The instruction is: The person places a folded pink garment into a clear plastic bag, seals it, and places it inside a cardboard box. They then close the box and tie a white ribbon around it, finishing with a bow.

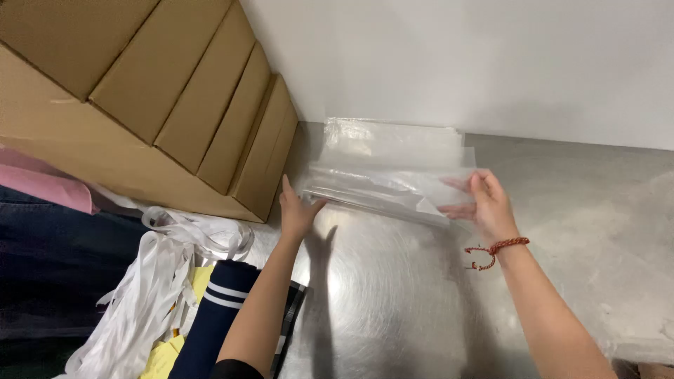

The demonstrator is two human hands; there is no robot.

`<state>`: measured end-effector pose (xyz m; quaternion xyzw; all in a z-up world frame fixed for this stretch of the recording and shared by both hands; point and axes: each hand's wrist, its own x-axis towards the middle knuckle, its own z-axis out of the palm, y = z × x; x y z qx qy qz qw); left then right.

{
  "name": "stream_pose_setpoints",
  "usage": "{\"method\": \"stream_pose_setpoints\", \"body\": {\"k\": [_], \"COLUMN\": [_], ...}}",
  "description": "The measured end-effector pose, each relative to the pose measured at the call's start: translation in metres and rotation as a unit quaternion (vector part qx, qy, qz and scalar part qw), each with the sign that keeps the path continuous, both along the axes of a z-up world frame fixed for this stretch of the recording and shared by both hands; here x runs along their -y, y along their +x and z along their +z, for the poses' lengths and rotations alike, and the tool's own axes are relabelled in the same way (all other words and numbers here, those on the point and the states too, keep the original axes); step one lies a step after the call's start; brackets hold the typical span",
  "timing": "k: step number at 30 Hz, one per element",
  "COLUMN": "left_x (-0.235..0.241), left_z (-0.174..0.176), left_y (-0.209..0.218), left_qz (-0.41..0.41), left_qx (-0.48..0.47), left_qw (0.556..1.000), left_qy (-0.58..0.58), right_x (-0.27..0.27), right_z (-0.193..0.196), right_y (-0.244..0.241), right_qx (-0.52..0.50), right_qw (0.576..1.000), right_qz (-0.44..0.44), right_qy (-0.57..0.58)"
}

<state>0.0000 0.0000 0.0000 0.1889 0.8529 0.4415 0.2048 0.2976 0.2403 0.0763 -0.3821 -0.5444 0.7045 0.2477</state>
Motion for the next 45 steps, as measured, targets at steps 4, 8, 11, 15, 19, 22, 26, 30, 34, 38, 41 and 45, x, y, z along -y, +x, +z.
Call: {"method": "stream_pose_setpoints", "body": {"k": [4,8,11,15,19,22,26,30,34,38,41,45], "left_x": [-0.010,-0.023,-0.049,-0.083,-0.077,-0.052,-0.024,-0.002,0.027,0.059,0.089,0.140], "left_z": [-0.015,-0.003,-0.006,0.009,0.006,0.015,0.007,-0.007,-0.004,-0.020,-0.035,-0.058], "left_y": [0.051,0.141,0.191,0.219,0.208,0.202,0.207,0.229,0.253,0.247,0.229,0.205], "left_qz": [0.028,-0.107,-0.163,-0.068,0.070,0.139,0.132,0.066,0.053,0.127,0.197,0.250], "left_qx": [0.184,0.450,0.533,0.606,0.552,0.532,0.524,0.519,0.536,0.529,0.505,0.461], "left_qw": [0.980,0.880,0.815,0.710,0.738,0.760,0.786,0.807,0.812,0.799,0.790,0.810], "left_qy": [0.068,0.104,0.157,0.352,0.380,0.346,0.301,0.273,0.225,0.255,0.286,0.264], "right_x": [-0.036,-0.080,-0.058,-0.047,-0.062,-0.039,0.041,0.116,0.165,0.172,0.173,0.183], "right_z": [-0.031,-0.080,-0.045,-0.038,-0.078,-0.065,-0.030,-0.056,-0.047,-0.070,-0.080,-0.075], "right_y": [0.010,0.011,0.004,0.004,0.020,0.035,0.054,0.093,0.110,0.146,0.180,0.219], "right_qx": [-0.093,-0.142,-0.176,-0.173,-0.178,-0.139,-0.065,0.011,0.058,0.117,0.157,0.266], "right_qw": [0.988,0.931,0.865,0.815,0.876,0.932,0.943,0.957,0.961,0.968,0.962,0.924], "right_qz": [-0.015,0.024,-0.011,-0.059,-0.055,-0.031,-0.031,0.074,0.021,0.023,0.047,0.157], "right_qy": [-0.120,-0.334,-0.470,-0.550,-0.445,-0.333,-0.324,-0.280,-0.268,-0.220,-0.220,-0.224]}}
